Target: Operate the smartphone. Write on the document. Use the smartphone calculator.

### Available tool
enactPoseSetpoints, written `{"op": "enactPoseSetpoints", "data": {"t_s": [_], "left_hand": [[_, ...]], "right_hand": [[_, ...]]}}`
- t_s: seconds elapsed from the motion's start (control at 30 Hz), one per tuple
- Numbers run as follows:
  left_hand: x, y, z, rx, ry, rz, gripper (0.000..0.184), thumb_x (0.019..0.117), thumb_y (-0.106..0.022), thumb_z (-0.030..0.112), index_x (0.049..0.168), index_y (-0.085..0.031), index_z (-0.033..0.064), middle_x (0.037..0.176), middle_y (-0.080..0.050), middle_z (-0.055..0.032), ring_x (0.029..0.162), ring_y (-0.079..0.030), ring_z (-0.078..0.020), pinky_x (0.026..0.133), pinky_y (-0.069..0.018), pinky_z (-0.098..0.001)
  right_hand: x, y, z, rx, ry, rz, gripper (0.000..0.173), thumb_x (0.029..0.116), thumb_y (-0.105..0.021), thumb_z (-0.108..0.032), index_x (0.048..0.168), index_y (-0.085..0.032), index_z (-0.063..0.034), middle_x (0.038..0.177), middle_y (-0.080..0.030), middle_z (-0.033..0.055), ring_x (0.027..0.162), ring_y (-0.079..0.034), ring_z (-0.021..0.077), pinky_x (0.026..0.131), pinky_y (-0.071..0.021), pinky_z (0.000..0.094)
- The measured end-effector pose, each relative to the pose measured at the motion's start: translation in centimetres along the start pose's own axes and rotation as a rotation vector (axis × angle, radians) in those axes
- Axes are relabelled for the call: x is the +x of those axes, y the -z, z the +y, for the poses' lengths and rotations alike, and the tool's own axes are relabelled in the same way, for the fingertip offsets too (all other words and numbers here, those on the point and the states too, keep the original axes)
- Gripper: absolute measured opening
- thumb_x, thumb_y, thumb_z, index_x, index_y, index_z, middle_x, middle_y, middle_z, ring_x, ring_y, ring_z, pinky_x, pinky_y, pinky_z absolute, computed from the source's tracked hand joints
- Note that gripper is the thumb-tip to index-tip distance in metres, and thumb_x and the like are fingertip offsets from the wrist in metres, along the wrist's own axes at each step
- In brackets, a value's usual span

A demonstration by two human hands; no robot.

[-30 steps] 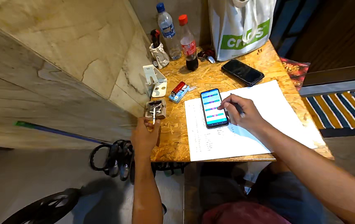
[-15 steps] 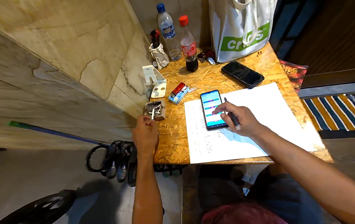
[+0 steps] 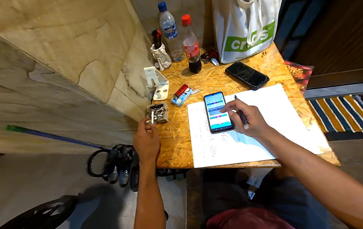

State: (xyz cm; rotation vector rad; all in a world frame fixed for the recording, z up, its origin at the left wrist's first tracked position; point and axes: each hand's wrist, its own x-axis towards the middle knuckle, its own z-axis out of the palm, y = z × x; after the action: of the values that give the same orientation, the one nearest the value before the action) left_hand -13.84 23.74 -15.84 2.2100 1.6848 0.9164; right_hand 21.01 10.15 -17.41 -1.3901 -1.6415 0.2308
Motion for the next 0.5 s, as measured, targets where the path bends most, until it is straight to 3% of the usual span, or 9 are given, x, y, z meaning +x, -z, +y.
{"op": "enactPoseSetpoints", "data": {"t_s": [0.13,0.27,0.4,0.5], "left_hand": [[-0.14,0.0,0.05,-0.018,-0.024,0.034,0.047,0.1022,-0.059,0.025,0.146,-0.051,0.0112,0.09,-0.07,-0.0099,0.065,-0.062,-0.0225,0.06,-0.0533,-0.0467],[-0.12,0.0,-0.2,0.053,-0.016,-0.008,0.033,0.1036,-0.056,0.027,0.132,-0.067,0.0139,0.093,-0.072,-0.0098,0.07,-0.065,-0.0247,0.066,-0.0545,-0.0499],[-0.19,-0.04,-0.23,0.028,-0.016,0.019,0.037,0.1034,-0.056,0.026,0.137,-0.062,0.0142,0.093,-0.071,-0.0096,0.071,-0.066,-0.0238,0.065,-0.055,-0.0488],[-0.27,0.0,-0.3,0.025,-0.014,0.031,0.037,0.1035,-0.055,0.026,0.139,-0.061,0.0152,0.095,-0.071,-0.0094,0.071,-0.065,-0.0244,0.066,-0.0545,-0.0502]], "right_hand": [[0.05,0.17,-0.14,-0.044,-0.038,0.056,0.029,0.1008,-0.045,-0.016,0.121,-0.065,-0.0104,0.105,-0.075,-0.0003,0.074,-0.067,0.0102,0.061,-0.0568,0.0341],[0.09,0.34,-0.03,-0.072,-0.087,0.036,0.029,0.0997,-0.046,-0.016,0.122,-0.064,-0.0113,0.105,-0.075,0.0001,0.076,-0.069,0.0123,0.063,-0.0577,0.0374],[0.14,0.21,0.23,-0.109,-0.079,-0.009,0.027,0.1003,-0.047,-0.015,0.12,-0.066,-0.0127,0.104,-0.075,0.0001,0.077,-0.069,0.0146,0.064,-0.058,0.0416],[0.11,0.28,0.01,-0.103,-0.087,0.018,0.028,0.1,-0.047,-0.017,0.12,-0.066,-0.0136,0.105,-0.074,-0.0005,0.073,-0.068,0.0129,0.061,-0.0568,0.0389]]}}
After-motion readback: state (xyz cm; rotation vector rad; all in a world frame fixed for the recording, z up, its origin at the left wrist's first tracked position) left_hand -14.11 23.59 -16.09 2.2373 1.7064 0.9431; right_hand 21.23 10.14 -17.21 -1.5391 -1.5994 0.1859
